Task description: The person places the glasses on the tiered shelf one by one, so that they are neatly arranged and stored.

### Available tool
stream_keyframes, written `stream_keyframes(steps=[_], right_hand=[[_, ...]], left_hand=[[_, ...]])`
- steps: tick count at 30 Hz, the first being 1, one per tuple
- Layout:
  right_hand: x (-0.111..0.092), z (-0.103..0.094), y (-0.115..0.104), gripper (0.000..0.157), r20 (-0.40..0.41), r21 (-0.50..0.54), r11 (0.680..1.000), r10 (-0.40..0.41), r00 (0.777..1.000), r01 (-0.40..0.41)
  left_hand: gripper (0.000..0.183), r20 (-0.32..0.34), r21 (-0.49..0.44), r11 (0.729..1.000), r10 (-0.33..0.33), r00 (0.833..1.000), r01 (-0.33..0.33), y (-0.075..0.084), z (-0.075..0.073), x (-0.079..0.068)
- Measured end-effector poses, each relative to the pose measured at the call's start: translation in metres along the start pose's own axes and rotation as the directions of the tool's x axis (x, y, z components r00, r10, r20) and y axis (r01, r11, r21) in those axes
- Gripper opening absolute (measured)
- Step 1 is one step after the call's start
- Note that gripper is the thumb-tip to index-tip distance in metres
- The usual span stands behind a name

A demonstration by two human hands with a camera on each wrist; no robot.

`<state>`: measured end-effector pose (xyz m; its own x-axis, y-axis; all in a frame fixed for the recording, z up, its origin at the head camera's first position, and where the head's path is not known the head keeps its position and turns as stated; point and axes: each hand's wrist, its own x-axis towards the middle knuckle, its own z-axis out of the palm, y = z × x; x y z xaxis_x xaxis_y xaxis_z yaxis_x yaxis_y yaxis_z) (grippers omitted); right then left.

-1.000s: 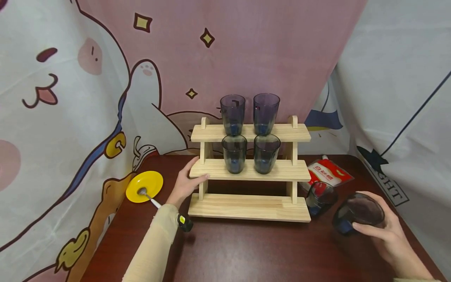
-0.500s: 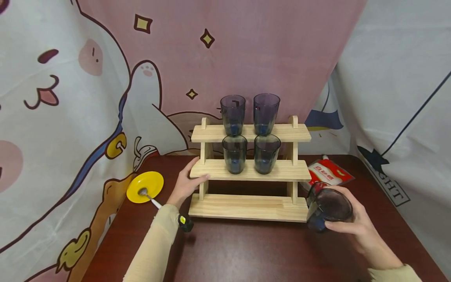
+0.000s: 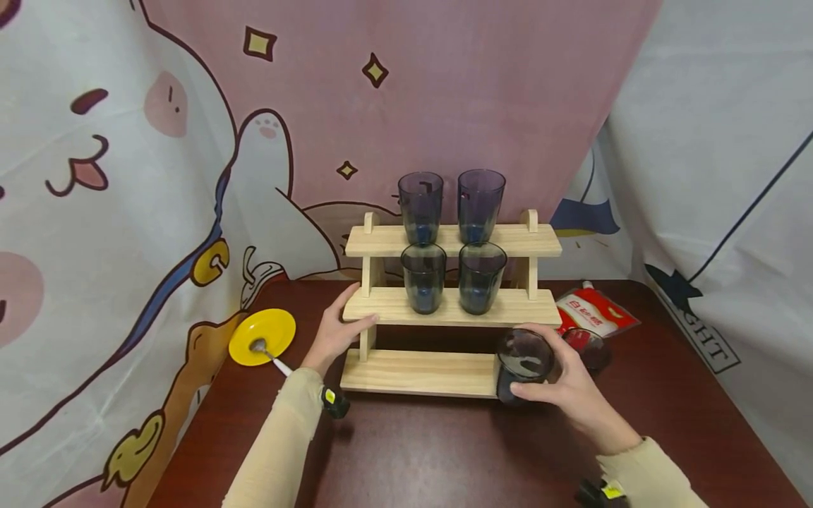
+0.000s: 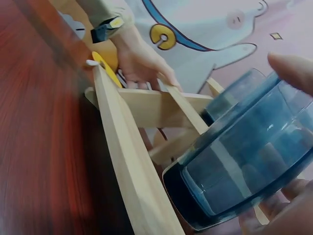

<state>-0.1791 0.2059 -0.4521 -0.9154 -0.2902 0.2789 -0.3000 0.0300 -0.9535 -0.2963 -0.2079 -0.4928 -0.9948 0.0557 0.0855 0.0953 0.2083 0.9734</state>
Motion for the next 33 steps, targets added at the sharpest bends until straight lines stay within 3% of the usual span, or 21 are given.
stream_keyframes(steps=[5, 20, 33], right_hand=[[0.015, 0.021, 0.008, 0.086, 0.006, -0.033, 0.999, 0.032, 0.999, -0.032], [0.049, 0.076, 0.032, 0.085, 0.05, 0.112, 0.993, 0.038, 0.998, -0.043], [0.067, 0.107, 0.036, 0.084, 0.053, 0.046, 0.998, 0.033, 0.998, -0.036]], left_hand=[[0.086, 0.0, -0.013, 1.0, -0.003, 1.0, 0.003, 0.0, 0.0, -0.001], [0.086, -0.001, -0.01, 1.0, -0.003, 1.0, 0.003, 0.0, 0.0, 0.0], [0.086, 0.011, -0.027, 1.0, 0.016, 1.0, -0.016, -0.004, 0.0, 0.002]])
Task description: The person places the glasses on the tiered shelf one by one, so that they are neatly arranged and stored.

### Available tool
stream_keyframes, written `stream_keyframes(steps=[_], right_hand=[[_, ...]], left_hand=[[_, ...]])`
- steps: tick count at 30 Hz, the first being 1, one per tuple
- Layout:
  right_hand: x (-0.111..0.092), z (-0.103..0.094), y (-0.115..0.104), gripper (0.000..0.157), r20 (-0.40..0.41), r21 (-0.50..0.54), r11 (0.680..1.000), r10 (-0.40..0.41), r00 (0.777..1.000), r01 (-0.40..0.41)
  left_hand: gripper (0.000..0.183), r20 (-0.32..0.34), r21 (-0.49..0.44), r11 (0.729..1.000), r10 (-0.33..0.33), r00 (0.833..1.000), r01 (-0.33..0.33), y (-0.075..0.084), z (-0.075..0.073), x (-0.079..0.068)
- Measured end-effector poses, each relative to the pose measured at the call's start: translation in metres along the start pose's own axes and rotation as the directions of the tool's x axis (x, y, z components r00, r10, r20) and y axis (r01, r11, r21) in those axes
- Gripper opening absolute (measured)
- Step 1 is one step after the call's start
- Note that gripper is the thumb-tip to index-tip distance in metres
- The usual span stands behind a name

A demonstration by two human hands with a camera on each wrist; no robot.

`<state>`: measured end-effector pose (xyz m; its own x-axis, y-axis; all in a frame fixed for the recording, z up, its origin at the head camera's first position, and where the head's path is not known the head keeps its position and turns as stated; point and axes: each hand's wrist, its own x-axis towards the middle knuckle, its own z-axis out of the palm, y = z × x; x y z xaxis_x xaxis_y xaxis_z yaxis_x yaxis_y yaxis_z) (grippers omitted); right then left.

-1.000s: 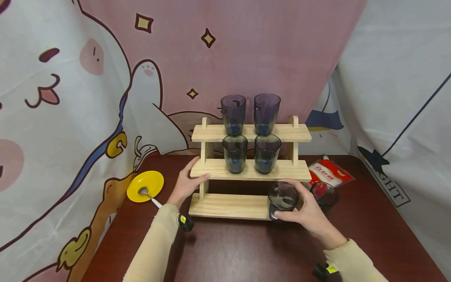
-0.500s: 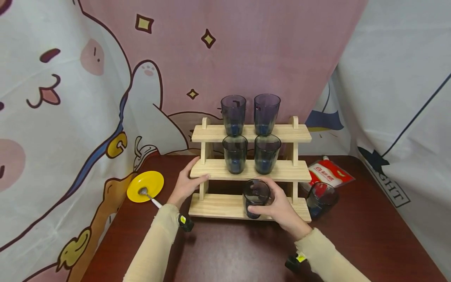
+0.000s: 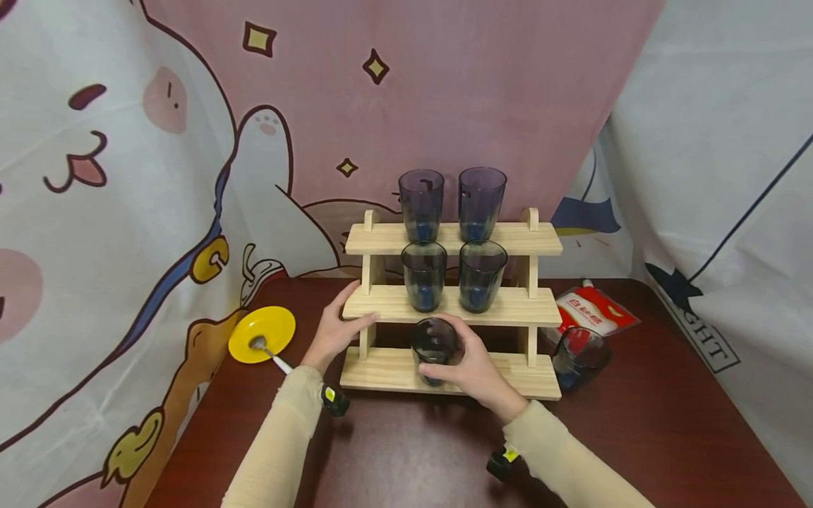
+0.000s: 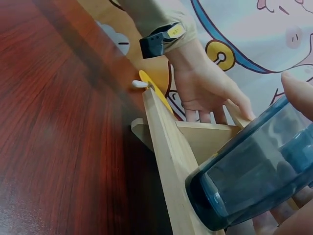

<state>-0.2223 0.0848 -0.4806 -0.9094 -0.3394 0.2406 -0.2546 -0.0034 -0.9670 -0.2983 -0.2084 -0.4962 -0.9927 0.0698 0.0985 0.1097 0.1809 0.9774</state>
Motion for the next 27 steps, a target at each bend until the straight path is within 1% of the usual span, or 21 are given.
stream_keyframes(steps=[7, 12, 16, 19, 24, 27], right_hand=[[0.002, 0.005, 0.002, 0.084, 0.0, -0.084, 0.996, -0.035, 0.999, 0.035], [0.001, 0.007, 0.004, 0.086, -0.03, -0.176, 0.983, -0.06, 0.998, 0.054], [0.003, 0.009, 0.004, 0.088, -0.053, -0.243, 0.968, -0.076, 0.996, 0.061], [0.003, 0.009, 0.004, 0.09, -0.06, -0.261, 0.964, -0.069, 0.996, 0.051], [-0.005, 0.003, 0.004, 0.098, -0.069, -0.283, 0.959, -0.053, 0.996, 0.031], [-0.014, -0.004, 0.002, 0.099, -0.072, -0.308, 0.95, -0.065, 0.995, 0.04]], left_hand=[[0.086, 0.013, -0.009, 1.0, -0.019, 1.0, 0.019, 0.001, -0.001, 0.0], [0.089, 0.006, 0.0, 0.999, -0.042, 0.999, 0.042, 0.002, -0.001, 0.001], [0.087, -0.01, 0.027, 0.999, -0.042, 0.999, 0.043, 0.002, -0.002, 0.004], [0.086, -0.01, 0.026, 0.999, -0.034, 0.999, 0.034, 0.003, -0.001, 0.003], [0.086, 0.003, -0.004, 0.999, -0.034, 0.999, 0.034, 0.004, -0.002, 0.0], [0.087, 0.007, 0.002, 0.999, -0.035, 0.999, 0.035, 0.004, -0.002, -0.001]])
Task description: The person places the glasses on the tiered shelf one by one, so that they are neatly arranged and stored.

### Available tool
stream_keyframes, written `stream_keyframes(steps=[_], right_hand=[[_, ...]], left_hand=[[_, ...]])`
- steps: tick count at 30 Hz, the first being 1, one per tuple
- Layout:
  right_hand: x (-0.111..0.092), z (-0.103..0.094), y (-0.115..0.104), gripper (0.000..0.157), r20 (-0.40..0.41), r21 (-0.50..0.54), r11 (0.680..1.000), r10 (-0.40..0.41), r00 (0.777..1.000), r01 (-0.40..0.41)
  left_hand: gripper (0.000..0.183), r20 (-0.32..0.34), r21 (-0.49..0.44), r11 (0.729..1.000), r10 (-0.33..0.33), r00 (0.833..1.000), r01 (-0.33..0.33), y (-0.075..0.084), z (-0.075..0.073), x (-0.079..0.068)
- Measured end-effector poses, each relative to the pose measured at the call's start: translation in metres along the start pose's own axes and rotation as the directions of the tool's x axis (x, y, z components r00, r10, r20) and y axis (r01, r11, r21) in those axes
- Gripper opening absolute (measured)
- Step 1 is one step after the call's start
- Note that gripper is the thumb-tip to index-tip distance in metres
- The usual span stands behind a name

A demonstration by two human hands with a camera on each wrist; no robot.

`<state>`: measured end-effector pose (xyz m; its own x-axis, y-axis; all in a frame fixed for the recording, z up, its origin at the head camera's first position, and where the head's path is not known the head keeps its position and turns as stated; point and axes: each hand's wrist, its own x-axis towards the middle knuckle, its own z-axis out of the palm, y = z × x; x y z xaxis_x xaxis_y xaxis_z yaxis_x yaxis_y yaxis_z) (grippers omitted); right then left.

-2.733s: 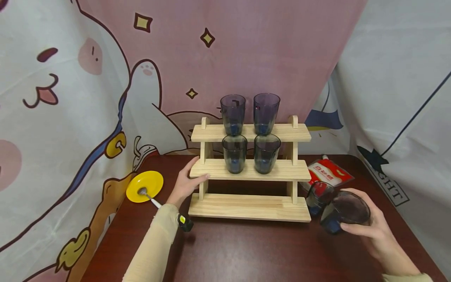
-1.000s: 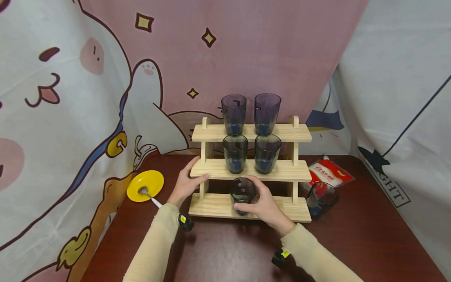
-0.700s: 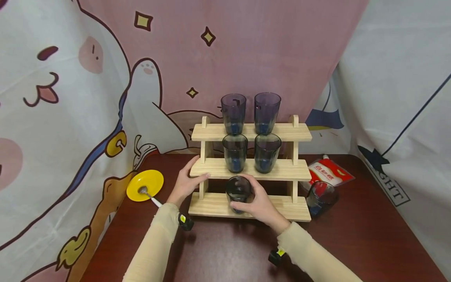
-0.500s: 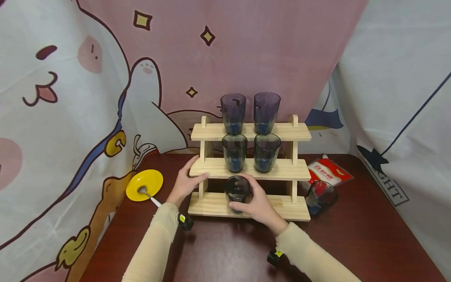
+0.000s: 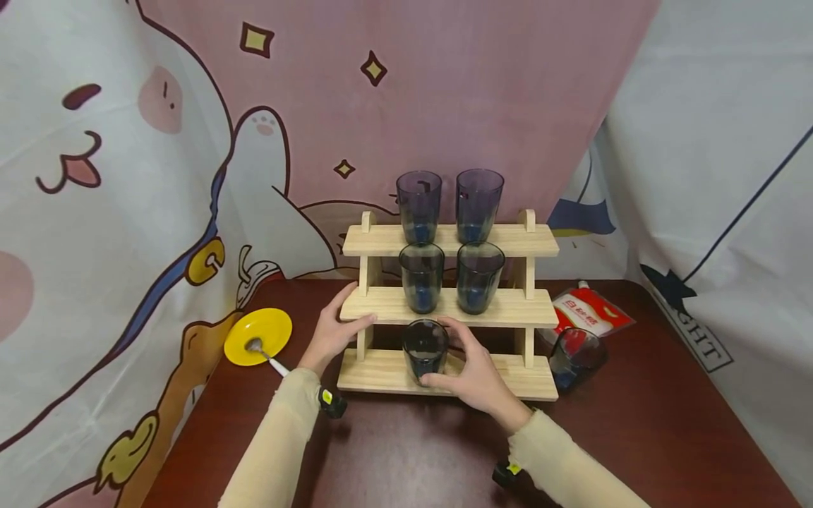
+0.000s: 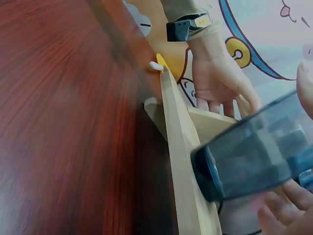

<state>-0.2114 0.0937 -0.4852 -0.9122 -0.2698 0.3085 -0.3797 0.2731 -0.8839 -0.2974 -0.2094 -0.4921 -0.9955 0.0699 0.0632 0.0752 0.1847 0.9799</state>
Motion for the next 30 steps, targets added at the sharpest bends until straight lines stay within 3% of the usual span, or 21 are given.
stream_keyframes(steps=[10, 18, 25, 30], right_hand=[[-0.035, -0.051, 0.002, 0.088, -0.034, -0.074, 0.995, -0.073, 0.997, 0.07], [-0.054, -0.103, -0.007, 0.09, -0.166, -0.165, 0.975, -0.179, 0.97, 0.152], [-0.064, -0.15, -0.006, 0.097, -0.313, -0.343, 0.936, -0.195, 0.929, 0.081], [-0.069, -0.174, 0.009, 0.107, -0.36, -0.417, 0.906, -0.092, 0.929, -0.072]], left_hand=[[0.086, 0.0, 0.023, 0.999, 0.024, 1.0, -0.024, 0.001, 0.002, -0.002], [0.088, -0.002, 0.032, 0.999, 0.026, 1.0, -0.026, 0.0, 0.002, -0.001], [0.086, 0.002, 0.026, 0.999, 0.02, 1.0, -0.02, 0.0, 0.002, 0.0], [0.087, -0.008, 0.025, 1.0, -0.002, 1.0, 0.002, -0.001, 0.0, 0.0]])
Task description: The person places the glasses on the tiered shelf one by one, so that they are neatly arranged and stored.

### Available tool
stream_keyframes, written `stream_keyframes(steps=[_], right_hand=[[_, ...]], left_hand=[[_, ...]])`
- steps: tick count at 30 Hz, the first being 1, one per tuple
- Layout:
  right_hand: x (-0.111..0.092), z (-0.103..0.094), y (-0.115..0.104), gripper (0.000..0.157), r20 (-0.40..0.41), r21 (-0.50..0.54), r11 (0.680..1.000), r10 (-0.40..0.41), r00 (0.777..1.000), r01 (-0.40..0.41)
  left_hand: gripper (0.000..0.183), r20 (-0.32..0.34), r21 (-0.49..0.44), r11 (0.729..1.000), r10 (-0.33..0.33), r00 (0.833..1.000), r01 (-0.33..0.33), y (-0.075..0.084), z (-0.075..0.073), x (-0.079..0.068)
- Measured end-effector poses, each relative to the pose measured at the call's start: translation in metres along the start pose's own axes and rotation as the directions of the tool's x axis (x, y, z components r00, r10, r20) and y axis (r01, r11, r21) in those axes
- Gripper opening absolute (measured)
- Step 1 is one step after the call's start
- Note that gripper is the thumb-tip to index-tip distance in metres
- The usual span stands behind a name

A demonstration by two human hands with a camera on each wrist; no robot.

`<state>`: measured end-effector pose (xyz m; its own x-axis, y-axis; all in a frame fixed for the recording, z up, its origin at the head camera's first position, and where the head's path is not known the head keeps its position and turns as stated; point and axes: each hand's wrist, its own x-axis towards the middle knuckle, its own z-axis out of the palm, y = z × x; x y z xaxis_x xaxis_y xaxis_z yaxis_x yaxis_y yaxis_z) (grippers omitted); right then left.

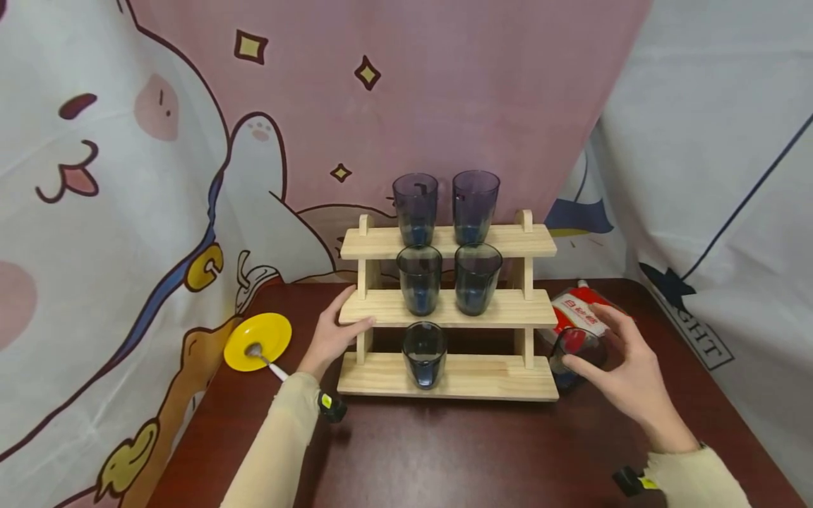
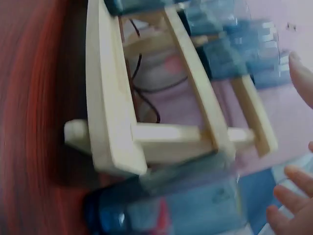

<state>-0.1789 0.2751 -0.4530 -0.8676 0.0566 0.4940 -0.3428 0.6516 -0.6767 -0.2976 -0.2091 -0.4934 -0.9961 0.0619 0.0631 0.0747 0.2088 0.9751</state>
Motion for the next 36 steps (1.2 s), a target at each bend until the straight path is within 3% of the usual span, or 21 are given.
stream_keyframes(steps=[8, 14, 18, 22, 27, 34, 36], right_hand=[[-0.005, 0.0, 0.038, 0.111, 0.125, 0.035, 0.985, 0.164, 0.978, -0.17], [-0.006, 0.009, 0.054, 0.109, 0.178, 0.041, 0.98, 0.184, 0.967, -0.194], [-0.006, 0.015, 0.062, 0.109, 0.223, 0.066, 0.975, 0.193, 0.956, -0.213], [-0.007, 0.019, 0.065, 0.106, 0.234, 0.063, 0.968, 0.224, 0.946, -0.244], [-0.006, 0.023, 0.07, 0.095, 0.215, 0.101, 0.966, 0.212, 0.953, -0.237], [-0.006, 0.024, 0.071, 0.089, 0.201, 0.143, 0.953, 0.238, 0.95, -0.269], [-0.006, 0.024, 0.071, 0.088, 0.192, 0.148, 0.95, 0.245, 0.95, -0.275]], left_hand=[[0.088, 0.011, 0.002, 1.0, -0.025, 1.0, 0.025, 0.007, 0.0, -0.001], [0.087, 0.021, -0.036, 0.999, -0.014, 1.0, 0.015, 0.029, 0.002, -0.012], [0.088, 0.018, -0.051, 0.999, -0.011, 1.0, 0.012, 0.033, 0.002, -0.015], [0.087, 0.017, -0.032, 0.999, -0.009, 1.0, 0.01, 0.03, 0.002, -0.015], [0.088, 0.016, -0.038, 0.999, -0.008, 1.0, 0.009, 0.031, 0.002, -0.013], [0.087, 0.003, -0.046, 0.999, 0.018, 1.0, -0.018, 0.0, 0.001, 0.0], [0.087, 0.003, -0.045, 0.999, 0.017, 1.0, -0.017, 0.0, 0.001, 0.0]])
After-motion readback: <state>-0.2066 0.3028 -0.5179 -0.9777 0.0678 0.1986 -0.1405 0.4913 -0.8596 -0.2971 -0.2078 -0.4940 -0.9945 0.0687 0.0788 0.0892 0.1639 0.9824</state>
